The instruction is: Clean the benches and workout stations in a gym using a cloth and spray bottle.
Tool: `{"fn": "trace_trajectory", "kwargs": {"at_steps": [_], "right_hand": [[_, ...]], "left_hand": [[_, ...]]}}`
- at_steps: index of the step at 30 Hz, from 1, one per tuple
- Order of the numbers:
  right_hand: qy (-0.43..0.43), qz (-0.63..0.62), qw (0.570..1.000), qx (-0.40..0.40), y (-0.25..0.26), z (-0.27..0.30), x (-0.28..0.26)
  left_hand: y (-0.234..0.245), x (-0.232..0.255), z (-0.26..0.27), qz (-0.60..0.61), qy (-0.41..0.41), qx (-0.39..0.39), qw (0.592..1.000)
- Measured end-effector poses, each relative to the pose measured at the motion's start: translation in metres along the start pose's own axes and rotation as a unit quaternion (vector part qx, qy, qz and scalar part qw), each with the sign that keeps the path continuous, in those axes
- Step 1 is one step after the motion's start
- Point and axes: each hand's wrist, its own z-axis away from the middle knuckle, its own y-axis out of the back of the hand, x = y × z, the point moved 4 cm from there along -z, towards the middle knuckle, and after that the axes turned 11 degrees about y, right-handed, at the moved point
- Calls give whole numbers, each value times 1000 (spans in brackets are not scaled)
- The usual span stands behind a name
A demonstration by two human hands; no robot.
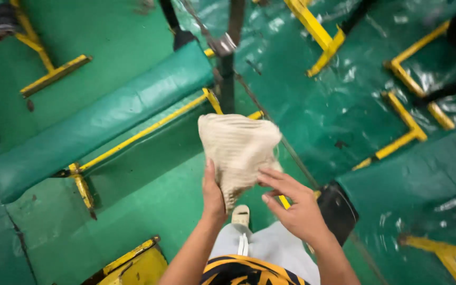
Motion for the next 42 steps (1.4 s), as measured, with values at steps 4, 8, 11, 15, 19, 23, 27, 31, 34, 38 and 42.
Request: {"fn": "trace_trajectory", "kwargs": {"at_steps": [4, 8, 11, 15, 19, 23, 27, 31, 34, 38, 42], "right_hand": [[-7, 148, 987, -58, -4, -27, 9], [-87, 129, 987, -48, 8, -52, 46], [-69, 161, 983, -59, 11, -93, 68], [-53, 82, 995, -10, 2, -168, 100], [34, -96, 991, 82, 4, -267, 129], [124, -57, 984, 110, -3, -340, 135], [83, -283, 954, 61, -5, -359, 143], [28, -338, 941, 17, -2, -361, 122], [47, -349, 935, 41, -7, -362, 112], [-30, -450, 887, 101, -15, -357, 108], [-124, -454, 868, 156, -13, -349, 145]], "left_hand": [[46, -45, -31, 51, 179, 28, 982], [84, -42, -62, -119, 41, 109, 986], [58, -11, -74, -166, 11, 121, 979], [-12, 43, -114, -182, -61, 95, 977], [-85, 54, -184, -253, -224, 43, 940], [-154, 30, -251, -455, -332, 72, 823], [-189, 56, -258, -574, -326, 96, 745], [-217, 89, -255, -515, -125, 34, 847], [-227, 100, -229, -402, -72, -22, 912], [-225, 88, -219, -261, -246, -142, 923], [-242, 119, -257, -277, -242, -185, 911]]}}
